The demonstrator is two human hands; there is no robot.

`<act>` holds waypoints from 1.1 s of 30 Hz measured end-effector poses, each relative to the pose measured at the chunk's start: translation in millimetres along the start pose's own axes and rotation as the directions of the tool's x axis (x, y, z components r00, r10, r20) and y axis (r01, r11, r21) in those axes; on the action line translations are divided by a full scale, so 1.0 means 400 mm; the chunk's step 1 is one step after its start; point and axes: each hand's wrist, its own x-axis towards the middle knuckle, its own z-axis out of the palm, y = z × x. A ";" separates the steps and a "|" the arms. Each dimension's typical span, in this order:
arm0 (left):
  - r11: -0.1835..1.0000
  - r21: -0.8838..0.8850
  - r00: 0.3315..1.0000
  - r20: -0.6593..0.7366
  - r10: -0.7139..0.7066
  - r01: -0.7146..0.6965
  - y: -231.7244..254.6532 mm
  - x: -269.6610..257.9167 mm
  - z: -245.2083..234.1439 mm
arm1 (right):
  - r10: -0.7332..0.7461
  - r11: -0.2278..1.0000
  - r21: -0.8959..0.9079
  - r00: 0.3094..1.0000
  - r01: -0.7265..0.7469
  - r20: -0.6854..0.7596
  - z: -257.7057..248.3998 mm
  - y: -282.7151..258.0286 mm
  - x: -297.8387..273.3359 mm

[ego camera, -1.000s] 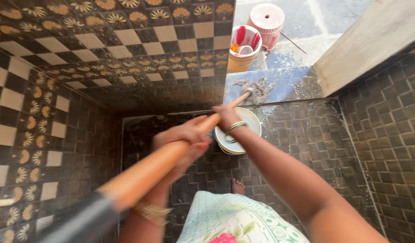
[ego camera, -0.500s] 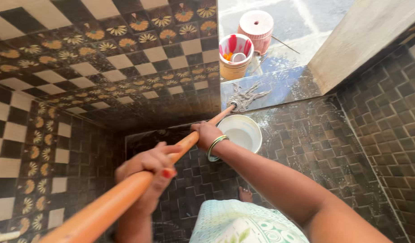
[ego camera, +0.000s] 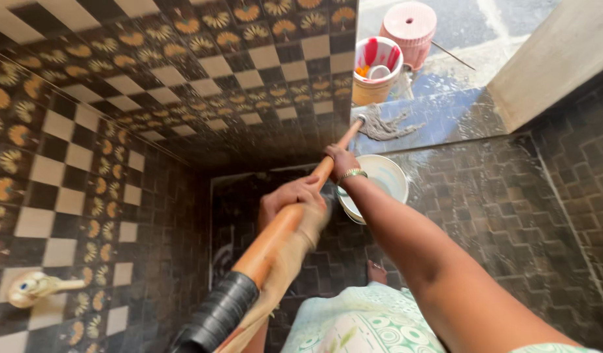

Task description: The person mops a tiled floor using a mop and a bucket of water, repeatedly dipping the mop and scrubbing the wet surface.

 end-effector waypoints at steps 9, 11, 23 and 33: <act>0.996 -0.071 0.998 0.005 0.063 -0.062 0.247 0.077 -0.025 | 0.012 0.998 -0.056 0.995 -0.006 0.099 -0.206 -0.254 -0.031; 0.995 -0.022 0.995 0.038 0.094 -0.093 0.223 0.075 -0.008 | -0.025 0.997 -0.071 0.992 0.034 0.121 -0.212 -0.235 0.012; 0.963 0.228 0.989 0.035 0.141 -0.146 -0.004 0.046 -0.018 | -0.067 0.994 -0.066 0.978 0.082 0.198 -0.159 -0.123 0.059; 0.992 0.098 0.978 0.187 -0.095 0.078 -0.141 0.202 0.183 | 0.178 0.974 -0.160 0.977 -0.158 0.121 -0.283 0.224 0.138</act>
